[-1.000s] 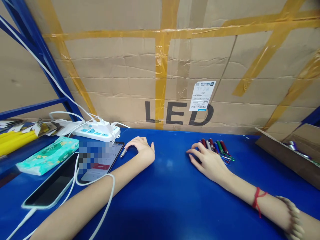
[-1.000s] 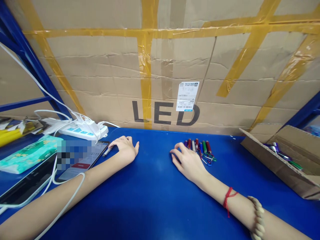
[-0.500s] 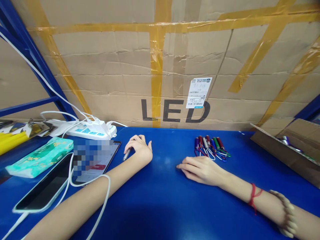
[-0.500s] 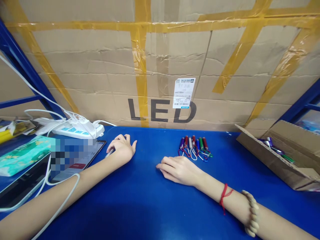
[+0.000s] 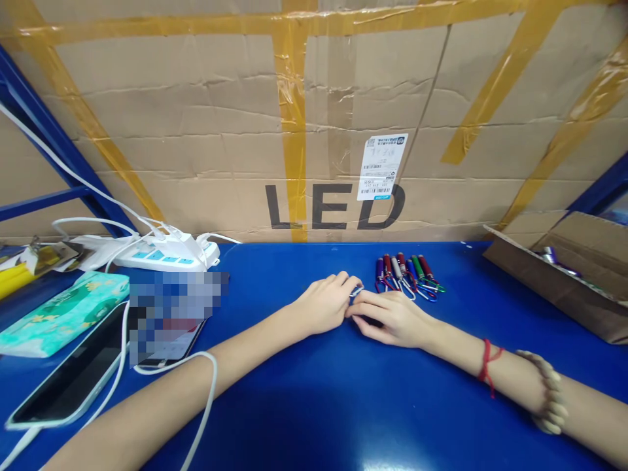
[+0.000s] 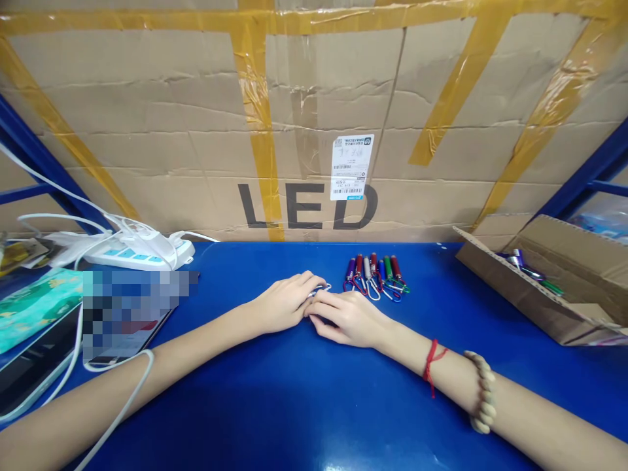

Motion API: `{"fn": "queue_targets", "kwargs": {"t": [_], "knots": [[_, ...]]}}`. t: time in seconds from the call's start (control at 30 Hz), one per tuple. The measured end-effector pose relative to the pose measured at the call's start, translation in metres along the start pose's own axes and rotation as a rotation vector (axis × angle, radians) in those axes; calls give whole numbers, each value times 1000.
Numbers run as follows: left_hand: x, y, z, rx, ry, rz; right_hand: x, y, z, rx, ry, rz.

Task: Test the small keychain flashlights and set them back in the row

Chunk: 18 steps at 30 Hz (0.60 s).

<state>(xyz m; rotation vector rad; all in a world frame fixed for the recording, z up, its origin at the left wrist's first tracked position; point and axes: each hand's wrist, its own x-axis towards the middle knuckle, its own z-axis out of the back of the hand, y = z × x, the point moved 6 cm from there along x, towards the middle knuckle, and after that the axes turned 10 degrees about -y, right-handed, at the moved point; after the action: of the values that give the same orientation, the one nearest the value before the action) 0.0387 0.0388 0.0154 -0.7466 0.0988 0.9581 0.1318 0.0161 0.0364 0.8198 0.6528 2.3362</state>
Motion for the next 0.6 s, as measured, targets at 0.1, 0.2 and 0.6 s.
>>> {"fn": "queue_targets", "kwargs": {"t": [0.1, 0.2, 0.6], "knots": [[2, 1, 8, -119, -82, -23, -1, 0, 2, -24, -26, -12], [4, 11, 17, -191, -224, 90, -2, -7, 3, -74, -31, -107], [5, 35, -4, -868, -466, 304, -13, -32, -13, 125, 133, -344]]}}
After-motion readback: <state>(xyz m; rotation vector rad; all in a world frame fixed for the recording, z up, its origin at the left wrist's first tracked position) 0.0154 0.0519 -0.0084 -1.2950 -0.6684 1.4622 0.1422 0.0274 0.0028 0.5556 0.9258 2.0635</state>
